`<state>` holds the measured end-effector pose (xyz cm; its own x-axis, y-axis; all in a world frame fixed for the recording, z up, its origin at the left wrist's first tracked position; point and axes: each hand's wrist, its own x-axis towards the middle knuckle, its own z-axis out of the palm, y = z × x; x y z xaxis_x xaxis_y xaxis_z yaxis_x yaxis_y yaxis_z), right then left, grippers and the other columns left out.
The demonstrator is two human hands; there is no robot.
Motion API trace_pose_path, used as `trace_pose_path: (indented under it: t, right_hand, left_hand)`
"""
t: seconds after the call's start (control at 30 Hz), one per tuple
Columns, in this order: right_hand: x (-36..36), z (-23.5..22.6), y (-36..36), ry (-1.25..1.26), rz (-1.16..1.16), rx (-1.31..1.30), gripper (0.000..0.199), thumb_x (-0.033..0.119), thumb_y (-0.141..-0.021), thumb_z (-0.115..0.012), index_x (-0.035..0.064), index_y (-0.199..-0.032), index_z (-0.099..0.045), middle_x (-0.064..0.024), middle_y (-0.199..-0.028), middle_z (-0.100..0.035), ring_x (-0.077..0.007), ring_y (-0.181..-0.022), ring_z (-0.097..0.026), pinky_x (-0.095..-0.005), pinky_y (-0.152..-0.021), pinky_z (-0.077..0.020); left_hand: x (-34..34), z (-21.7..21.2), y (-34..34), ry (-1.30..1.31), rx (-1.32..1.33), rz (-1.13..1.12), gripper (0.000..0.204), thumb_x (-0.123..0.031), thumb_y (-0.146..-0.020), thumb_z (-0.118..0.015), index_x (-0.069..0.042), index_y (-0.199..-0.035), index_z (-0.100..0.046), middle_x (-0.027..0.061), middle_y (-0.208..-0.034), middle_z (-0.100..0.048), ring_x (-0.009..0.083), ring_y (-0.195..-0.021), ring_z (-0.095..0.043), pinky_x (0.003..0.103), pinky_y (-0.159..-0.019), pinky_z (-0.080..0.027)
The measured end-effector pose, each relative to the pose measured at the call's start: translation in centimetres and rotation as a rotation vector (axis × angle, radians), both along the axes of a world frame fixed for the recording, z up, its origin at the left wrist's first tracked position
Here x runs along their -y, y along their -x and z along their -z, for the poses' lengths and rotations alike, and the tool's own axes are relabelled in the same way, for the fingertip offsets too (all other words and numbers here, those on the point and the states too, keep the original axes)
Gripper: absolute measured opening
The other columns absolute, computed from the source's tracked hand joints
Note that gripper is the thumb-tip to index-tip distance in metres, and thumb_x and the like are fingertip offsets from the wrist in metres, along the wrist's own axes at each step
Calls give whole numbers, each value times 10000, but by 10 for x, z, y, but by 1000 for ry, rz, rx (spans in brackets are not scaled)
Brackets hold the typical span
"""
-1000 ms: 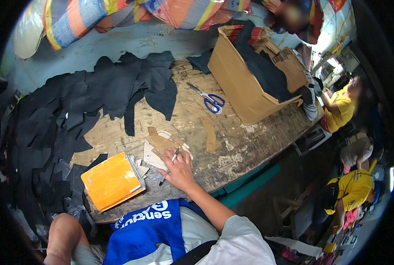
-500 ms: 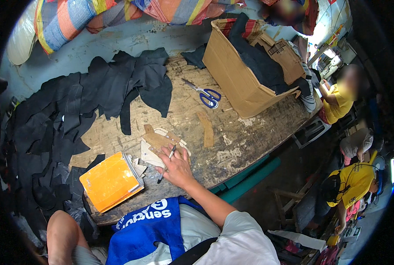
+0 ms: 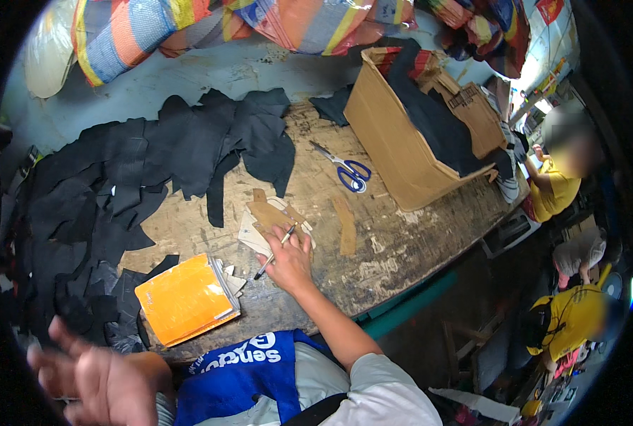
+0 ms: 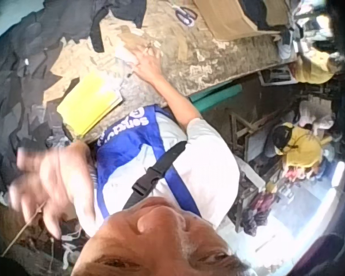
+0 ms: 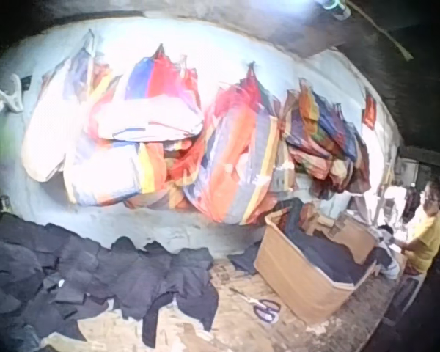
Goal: The person lays out black fabric on a table, uses a ruler and pen to mark lines, and cuts the fabric with scissors. They then place the cut pieces into a cardboard box and handle cardboard templates and a notebook.
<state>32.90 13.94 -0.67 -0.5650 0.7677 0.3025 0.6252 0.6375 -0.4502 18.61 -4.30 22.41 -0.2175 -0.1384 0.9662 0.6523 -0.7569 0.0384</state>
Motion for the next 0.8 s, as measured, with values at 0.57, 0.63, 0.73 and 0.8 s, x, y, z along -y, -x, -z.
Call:
trace_pose_path:
  t: [0.57,0.63,0.73,0.8]
  right_hand:
    - [2,1,3,-37,-19,74,436,306,-697,-708,82,-1045,-570,-144,-1219,-512,-354,-1199,-401,-540,-987,-219]
    - [2,0,4,-37,-18,75,438,303,-691,-712,75,-1036,-568,-148,-1217,-510,-360,-1198,-398,-543,-985,-219]
    - [2,0,4,-40,-24,65,435,299,-687,-713,66,-1023,-566,-154,-1213,-509,-367,-1194,-396,-543,-983,-220]
    - [2,1,4,-43,-26,62,427,298,-689,-712,64,-1015,-566,-155,-1210,-510,-369,-1189,-397,-544,-981,-220]
  left_hand:
    - [-158,243,87,1396,656,120,227,-180,-768,-704,-15,-919,-667,23,-599,-583,69,-522,-513,245,-512,-444]
    - [-159,244,89,1379,676,130,143,-141,-771,-713,-20,-813,-650,-55,-587,-518,25,-529,-426,196,-502,-382]
    - [-159,244,89,1301,823,219,241,-105,-752,-723,-63,-623,-523,-69,-547,-462,14,-510,-380,201,-466,-325]
    - [-158,244,90,1259,746,135,280,-96,-741,-727,-66,-599,-487,-70,-532,-446,25,-503,-371,210,-462,-325]
